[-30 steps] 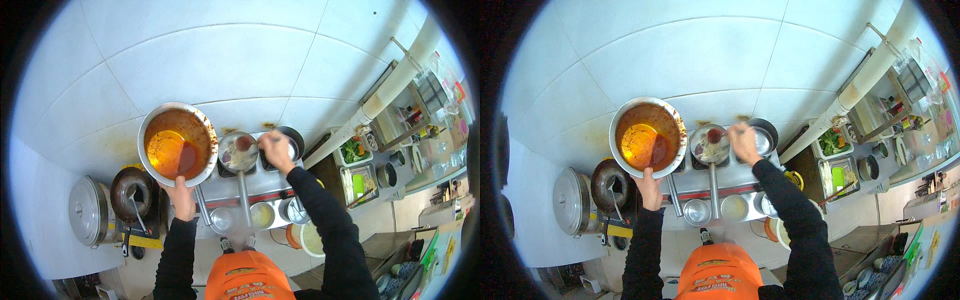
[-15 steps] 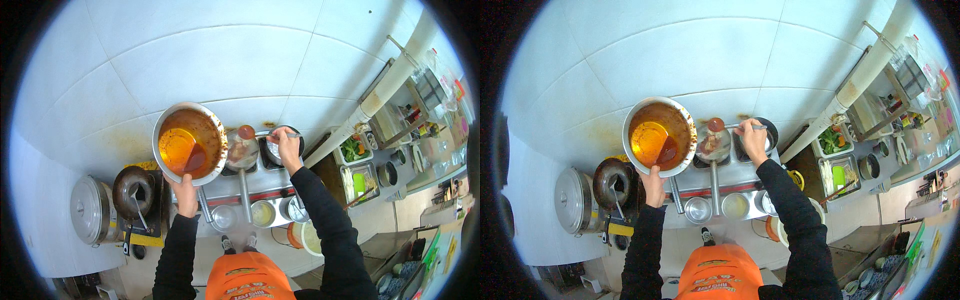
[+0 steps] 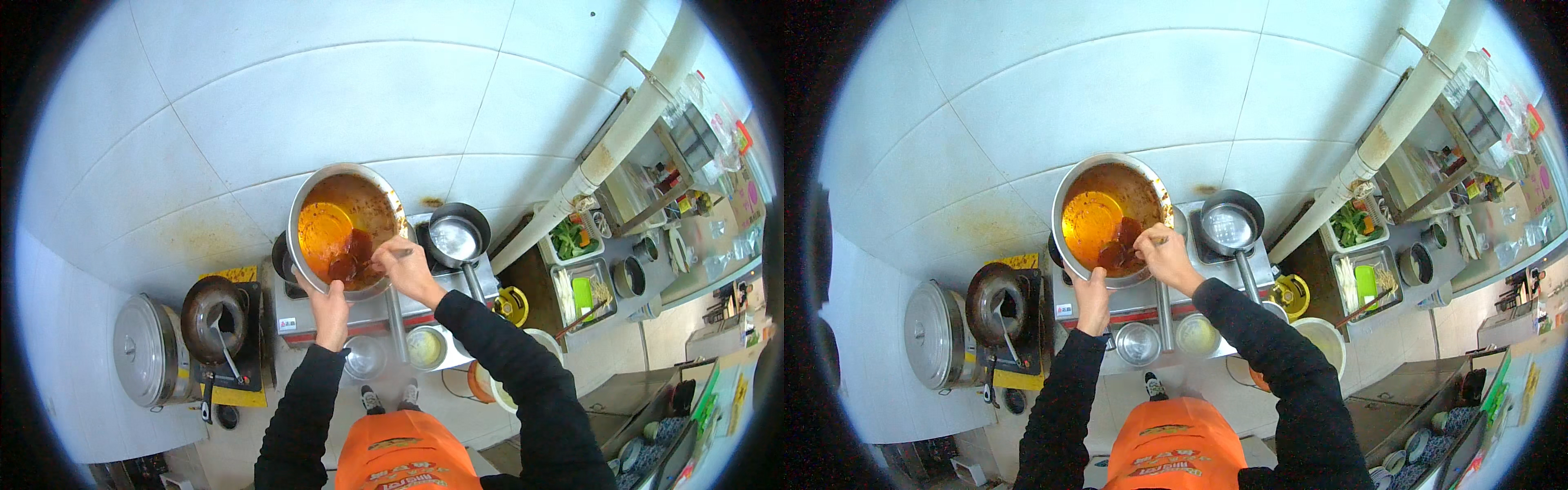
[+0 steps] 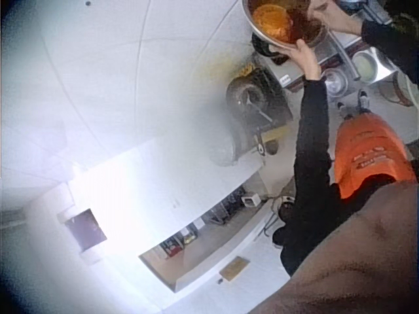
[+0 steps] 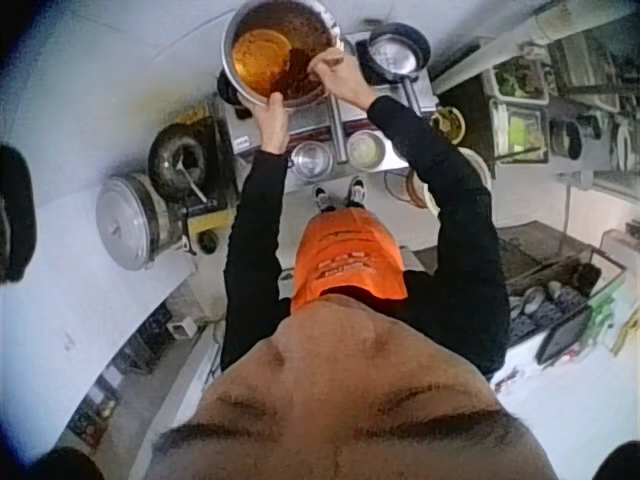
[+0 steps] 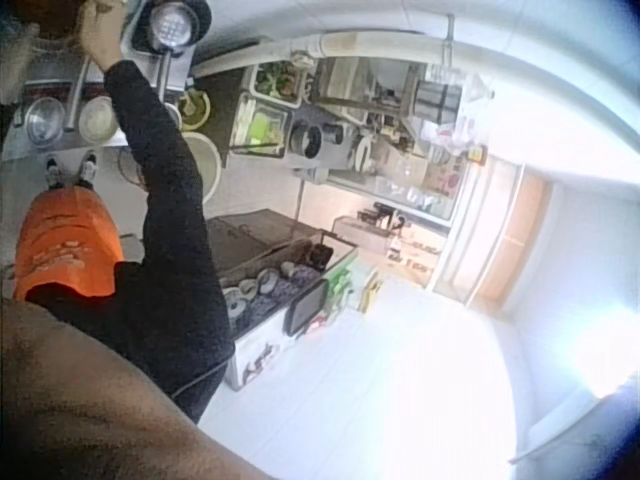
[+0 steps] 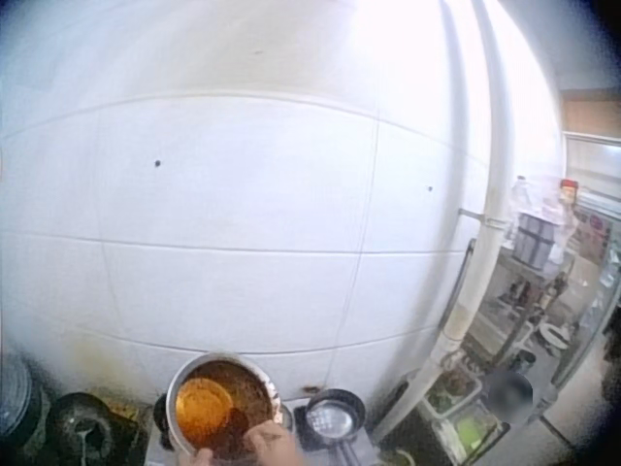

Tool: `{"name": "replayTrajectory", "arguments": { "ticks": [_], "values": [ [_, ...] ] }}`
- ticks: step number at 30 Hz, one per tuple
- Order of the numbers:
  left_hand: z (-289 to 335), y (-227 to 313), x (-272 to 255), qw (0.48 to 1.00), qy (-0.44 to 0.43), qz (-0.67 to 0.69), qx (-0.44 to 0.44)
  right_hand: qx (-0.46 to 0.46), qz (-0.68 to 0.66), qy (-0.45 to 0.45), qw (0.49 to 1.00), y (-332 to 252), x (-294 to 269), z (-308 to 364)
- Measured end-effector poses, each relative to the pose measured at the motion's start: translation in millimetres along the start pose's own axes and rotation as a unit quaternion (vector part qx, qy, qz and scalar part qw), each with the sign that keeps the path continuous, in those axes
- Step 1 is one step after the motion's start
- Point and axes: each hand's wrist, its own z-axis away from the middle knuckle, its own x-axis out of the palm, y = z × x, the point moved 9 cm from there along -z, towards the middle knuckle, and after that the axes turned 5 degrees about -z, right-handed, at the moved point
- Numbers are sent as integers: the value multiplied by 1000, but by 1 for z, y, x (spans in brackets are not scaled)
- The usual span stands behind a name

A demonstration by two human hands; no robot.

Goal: The person prepares a bowl of noodle soup by ladling red broth into a pot, adding a white liquid, then vegetables and noodles. They stir the contents with chopsticks and handle a small container before placing noodles into the pot.

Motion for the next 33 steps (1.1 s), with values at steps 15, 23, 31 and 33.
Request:
{"name": "replayTrajectory", "arguments": {
  "ticks": [15,23,31,33],
  "values": [
    [-9,40,-89,994,109,-31,4,17,46,154,987,41,-93,-27],
    [-10,34,-101,994,109,-11,-6,-278,308,-81,906,36,-33,9],
    [-14,39,-95,996,92,12,11,76,-294,323,896,108,-96,-21],
    [-16,38,-94,996,89,7,-5,122,-431,351,822,108,-89,-26]
  ]
}}
